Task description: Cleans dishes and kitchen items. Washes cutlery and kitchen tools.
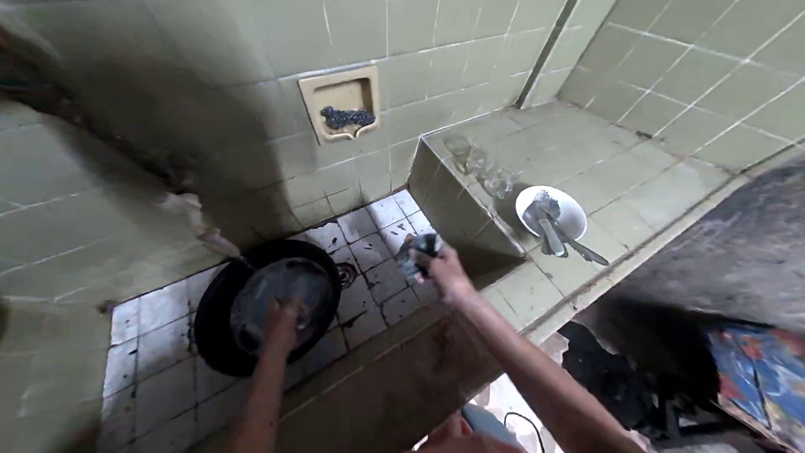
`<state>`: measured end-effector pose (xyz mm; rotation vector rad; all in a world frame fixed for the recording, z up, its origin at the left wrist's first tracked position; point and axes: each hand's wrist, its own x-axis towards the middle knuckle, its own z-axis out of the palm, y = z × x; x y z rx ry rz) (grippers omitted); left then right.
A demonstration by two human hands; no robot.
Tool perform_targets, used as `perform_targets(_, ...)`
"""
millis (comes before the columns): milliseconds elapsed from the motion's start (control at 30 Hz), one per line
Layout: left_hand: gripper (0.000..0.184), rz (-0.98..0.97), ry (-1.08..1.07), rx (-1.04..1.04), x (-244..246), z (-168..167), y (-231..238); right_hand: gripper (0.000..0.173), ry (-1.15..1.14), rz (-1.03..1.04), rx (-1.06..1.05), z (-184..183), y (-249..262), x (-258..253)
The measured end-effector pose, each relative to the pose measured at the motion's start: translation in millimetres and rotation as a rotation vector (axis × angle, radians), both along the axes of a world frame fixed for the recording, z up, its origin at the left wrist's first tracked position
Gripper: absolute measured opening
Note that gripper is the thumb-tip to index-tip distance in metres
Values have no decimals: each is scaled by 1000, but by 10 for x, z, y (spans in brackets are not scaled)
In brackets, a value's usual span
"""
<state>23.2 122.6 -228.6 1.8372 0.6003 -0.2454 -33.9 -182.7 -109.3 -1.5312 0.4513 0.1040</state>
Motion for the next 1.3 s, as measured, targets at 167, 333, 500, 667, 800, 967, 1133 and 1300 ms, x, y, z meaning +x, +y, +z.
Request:
perform_targets(167,41,-222,101,313,-32,-349,409,21,-233,-278,-294,298,-1255,-203)
perform_targets(333,49,-295,-126,457,10,79,-98,25,-222,-611,-284,384,-2093,-432)
perform_targets(500,29,-710,-342,141,-70,1029,-2001,22,-291,-740,-215,362,-2312,-507)
perform_targets(667,41,-990,-346,-168,-357,1384,-3738,26,-261,-802,-131,362,-2240,-585)
perform_targets(800,68,-1095,-270,111,-411,1393,-4341,23,-235,-690,-507,200,-2337,-718)
perform_targets(967,60,-1058,-148,110,-355,1418,-4378,26,-118,-678,-570,76,-2368,-788)
perform_targets(1133,41,-1034,-80,122,-216,1449,-4315,29,-135,-606,-559,16,-2290,-721)
perform_targets(1300,30,-1099,-148,287,-186,1591,-4287,35,-27,-533,-827,17,-2270,-672)
